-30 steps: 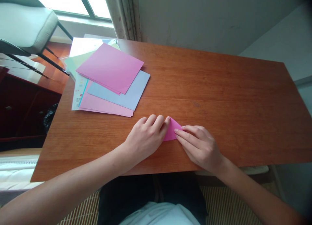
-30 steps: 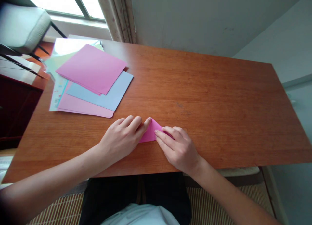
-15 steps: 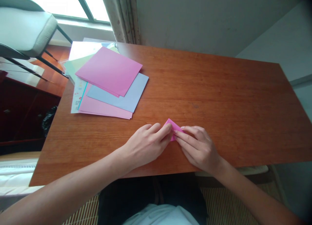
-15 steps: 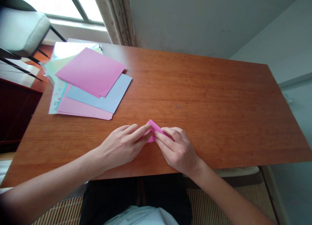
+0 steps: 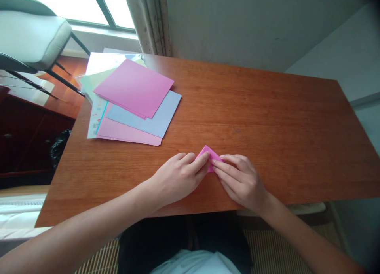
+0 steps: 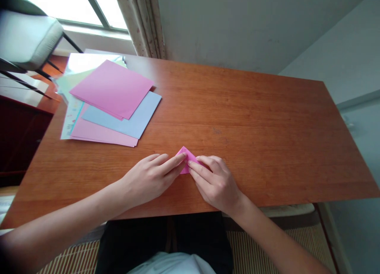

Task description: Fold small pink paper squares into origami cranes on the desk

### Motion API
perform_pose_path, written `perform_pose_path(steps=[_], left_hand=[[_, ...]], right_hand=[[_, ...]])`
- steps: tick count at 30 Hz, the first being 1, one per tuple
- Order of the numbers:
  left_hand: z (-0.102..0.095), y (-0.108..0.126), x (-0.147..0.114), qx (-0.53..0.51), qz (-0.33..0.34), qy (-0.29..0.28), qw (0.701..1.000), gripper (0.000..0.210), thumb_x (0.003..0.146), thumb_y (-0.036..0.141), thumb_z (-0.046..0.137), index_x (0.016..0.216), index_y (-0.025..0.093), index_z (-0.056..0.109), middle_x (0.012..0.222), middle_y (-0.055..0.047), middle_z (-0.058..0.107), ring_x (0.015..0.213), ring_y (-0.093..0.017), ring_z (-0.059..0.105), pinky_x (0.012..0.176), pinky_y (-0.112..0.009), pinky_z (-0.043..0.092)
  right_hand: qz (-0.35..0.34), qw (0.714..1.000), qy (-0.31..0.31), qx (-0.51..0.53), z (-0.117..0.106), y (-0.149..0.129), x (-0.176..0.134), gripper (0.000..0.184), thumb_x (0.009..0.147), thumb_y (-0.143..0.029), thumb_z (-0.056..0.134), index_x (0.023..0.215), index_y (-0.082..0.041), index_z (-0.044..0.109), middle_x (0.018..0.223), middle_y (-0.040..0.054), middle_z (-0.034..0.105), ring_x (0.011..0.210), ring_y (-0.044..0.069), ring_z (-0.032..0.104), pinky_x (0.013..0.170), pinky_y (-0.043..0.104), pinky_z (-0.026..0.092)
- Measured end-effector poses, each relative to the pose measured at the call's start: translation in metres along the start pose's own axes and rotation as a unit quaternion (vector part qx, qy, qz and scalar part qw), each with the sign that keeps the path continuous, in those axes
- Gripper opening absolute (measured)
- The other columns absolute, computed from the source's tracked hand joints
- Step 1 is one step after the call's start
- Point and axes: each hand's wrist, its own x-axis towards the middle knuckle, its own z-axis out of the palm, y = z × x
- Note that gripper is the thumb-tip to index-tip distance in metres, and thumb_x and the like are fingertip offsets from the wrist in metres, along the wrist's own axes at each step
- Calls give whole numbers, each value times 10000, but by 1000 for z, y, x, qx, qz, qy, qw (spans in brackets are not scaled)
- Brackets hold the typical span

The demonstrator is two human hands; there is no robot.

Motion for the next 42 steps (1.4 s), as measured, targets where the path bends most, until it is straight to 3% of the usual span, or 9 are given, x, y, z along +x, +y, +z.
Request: perform_pose_path(steps=[11,19,28,30,34,38,42], left_hand=[[2,-2,1,-9,3,24,1000,248,994,133,457,1086,160,686,1336,-82,604,791,-153,576,703,-325,512],[-1,-1,1,-2,3,0,1000,262,993,134,449,1125,154,674,1402,-90,566,815,-156,563,715,-323,515],[2,0,1,-7,5,17,1000,270,992,139,448,1120,154,686,1373,-71,593,798,-159,567,685,-328,523],[3,0,1,-5,7,15,1000,279,986,137,454,1143,152,685,1384,-81,586,800,-162,572,689,-329,529],[2,-1,1,9,14,12,1000,292,972,128,466,1164,141,686,1400,-101,579,783,-164,573,711,-330,540],[1,-1,1,13,12,6,1000,344,968,111,445,1242,131,651,1423,-119,564,808,-168,588,730,-327,549],[-1,-1,2,8,12,-6,1000,359,965,98,425,1244,120,649,1423,-121,566,796,-163,587,718,-321,550]], right_hand=[[1,1000,-3,20,1,1,-1,346,860,-24,641,1169,-165,709,1193,68,747,1113,265,632,924,461,541],[4,1000,0,24,2,1,-1,348,866,-24,637,1176,-166,703,1199,63,745,1114,267,630,930,464,542],[4,999,-7,37,1,2,-4,376,853,-33,645,1198,-178,678,1210,64,739,1118,274,628,923,465,530],[31,998,2,61,-2,3,1,357,867,-51,633,1194,-190,671,1192,66,741,1106,264,632,932,452,528],[182,980,33,69,-4,9,28,174,913,-136,608,1057,-202,681,1007,66,742,952,226,649,876,402,531],[252,964,-29,76,4,18,59,12,894,-206,647,896,-210,658,879,39,690,831,207,622,764,357,507],[264,960,-62,64,13,22,70,94,870,-196,668,792,-221,621,830,18,669,821,204,598,751,343,465]])
